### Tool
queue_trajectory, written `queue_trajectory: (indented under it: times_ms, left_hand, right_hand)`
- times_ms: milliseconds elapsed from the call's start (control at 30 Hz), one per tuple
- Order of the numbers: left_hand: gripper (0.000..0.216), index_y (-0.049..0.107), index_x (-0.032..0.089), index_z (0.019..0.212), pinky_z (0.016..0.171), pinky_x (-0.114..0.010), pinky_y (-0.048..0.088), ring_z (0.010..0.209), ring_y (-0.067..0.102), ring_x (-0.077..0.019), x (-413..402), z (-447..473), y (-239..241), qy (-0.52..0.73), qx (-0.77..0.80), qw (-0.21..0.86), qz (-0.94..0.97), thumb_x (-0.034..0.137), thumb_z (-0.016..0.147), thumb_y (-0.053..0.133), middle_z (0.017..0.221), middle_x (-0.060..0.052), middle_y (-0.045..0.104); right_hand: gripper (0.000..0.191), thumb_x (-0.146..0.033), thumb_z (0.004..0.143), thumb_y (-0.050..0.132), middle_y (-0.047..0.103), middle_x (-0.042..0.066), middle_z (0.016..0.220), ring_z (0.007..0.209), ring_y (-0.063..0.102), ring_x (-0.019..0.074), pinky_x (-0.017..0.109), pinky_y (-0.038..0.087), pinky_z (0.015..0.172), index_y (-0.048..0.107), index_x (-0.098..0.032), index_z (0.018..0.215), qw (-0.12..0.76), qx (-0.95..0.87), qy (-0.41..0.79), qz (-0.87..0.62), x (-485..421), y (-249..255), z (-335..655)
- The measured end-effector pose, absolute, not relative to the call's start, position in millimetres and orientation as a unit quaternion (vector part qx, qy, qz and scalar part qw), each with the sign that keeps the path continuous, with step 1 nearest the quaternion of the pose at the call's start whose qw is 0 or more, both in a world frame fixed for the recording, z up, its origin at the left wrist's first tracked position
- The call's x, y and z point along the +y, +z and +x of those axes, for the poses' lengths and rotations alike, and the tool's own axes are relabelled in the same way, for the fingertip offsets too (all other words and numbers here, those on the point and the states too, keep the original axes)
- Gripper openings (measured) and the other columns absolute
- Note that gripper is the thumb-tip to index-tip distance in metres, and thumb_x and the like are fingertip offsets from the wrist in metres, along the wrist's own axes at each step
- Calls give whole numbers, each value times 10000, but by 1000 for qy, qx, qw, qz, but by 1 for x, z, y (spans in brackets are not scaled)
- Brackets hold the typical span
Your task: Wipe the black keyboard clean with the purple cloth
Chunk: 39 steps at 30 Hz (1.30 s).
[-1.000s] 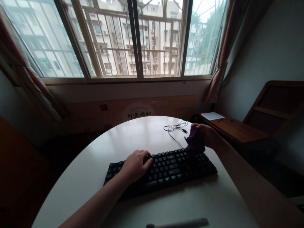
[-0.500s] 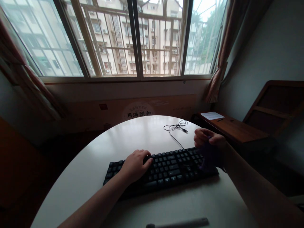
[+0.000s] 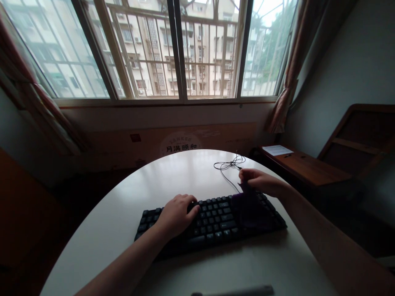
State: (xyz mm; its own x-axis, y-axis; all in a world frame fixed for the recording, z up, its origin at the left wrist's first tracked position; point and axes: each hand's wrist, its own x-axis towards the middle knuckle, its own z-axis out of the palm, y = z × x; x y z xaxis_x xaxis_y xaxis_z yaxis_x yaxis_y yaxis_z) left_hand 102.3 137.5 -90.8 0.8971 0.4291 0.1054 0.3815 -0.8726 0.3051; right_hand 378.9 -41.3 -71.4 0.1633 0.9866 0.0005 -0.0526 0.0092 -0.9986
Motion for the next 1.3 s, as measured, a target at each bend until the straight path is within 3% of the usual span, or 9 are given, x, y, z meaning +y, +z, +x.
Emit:
queue_trajectory:
  times_ms: [200, 433, 600, 733, 933, 1033, 1167, 1233, 1300]
  left_hand:
    - [303, 654, 236, 1017, 846, -372, 450, 1005, 589, -255, 136, 102, -90, 83, 216, 141, 963, 426, 899, 450, 1028, -67, 680]
    - [305, 658, 236, 1011, 838, -368, 450, 1003, 592, -255, 136, 102, -90, 83, 215, 139, 963, 423, 897, 446, 1033, -69, 682]
    - [307, 652, 239, 1026, 845, -364, 445, 1019, 585, -254, 137, 101, -92, 84, 215, 132, 964, 426, 898, 445, 1047, -71, 679]
    - [297, 648, 240, 1019, 848, -364, 444, 1016, 585, -253, 137, 102, -92, 85, 216, 131, 964, 421, 900, 444, 1037, -67, 678]
    - [303, 648, 236, 1017, 847, -364, 445, 1015, 587, -252, 135, 102, -89, 82, 215, 133, 964, 424, 901, 440, 1044, -69, 680]
    - [305, 647, 232, 1024, 847, -361, 446, 1021, 583, -253, 135, 101, -89, 79, 218, 132, 964, 419, 900, 439, 1050, -74, 677]
    - [316, 645, 238, 1031, 837, -366, 449, 1019, 584, -258, 136, 101, -90, 83, 215, 135, 964, 433, 904, 431, 1051, -74, 674]
    - [311, 646, 243, 1027, 832, -364, 449, 1012, 586, -258, 136, 101, -91, 87, 216, 135, 963, 435, 901, 436, 1040, -71, 676]
    - [304, 648, 244, 1025, 830, -360, 448, 1012, 587, -258, 136, 102, -91, 86, 215, 134, 964, 430, 898, 443, 1039, -70, 677]
  right_hand:
    - [345, -284, 619, 746, 385, -47, 569, 508, 352, 103, 218, 291, 446, 416, -216, 693, 685, -428, 467, -361, -64, -56, 382]
    - [429, -372, 616, 665, 275, -54, 504, 503, 263, 131, 233, 224, 414, 558, -287, 1022, 732, -415, 390, -374, -77, -49, 378]
    - [407, -277, 555, 764, 435, -21, 642, 618, 429, 140, 242, 359, 498, 604, -255, 928, 687, -481, 396, -375, -70, -54, 384]
    - [348, -188, 591, 792, 560, 21, 797, 747, 523, 152, 251, 423, 615, 639, -201, 903, 614, -501, 406, -456, -66, -59, 389]
    - [272, -214, 667, 748, 573, 14, 773, 735, 527, 135, 222, 407, 619, 693, -150, 926, 401, -569, 360, -621, -51, -58, 378]
    - [238, -243, 690, 742, 562, 9, 744, 699, 518, 127, 225, 399, 599, 698, -153, 906, 357, -590, 359, -629, -52, -54, 372]
    - [358, -395, 563, 851, 489, 4, 644, 611, 476, 137, 257, 398, 518, 569, -191, 647, 527, -590, 385, -475, -76, -58, 387]
    - [517, -577, 538, 815, 367, -19, 547, 489, 335, 111, 247, 311, 400, 436, -224, 547, 642, -541, 351, -415, -89, -63, 404]
    - [616, -687, 516, 771, 268, -33, 504, 436, 204, 102, 244, 206, 323, 353, -235, 516, 698, -506, 331, -385, -95, -66, 419]
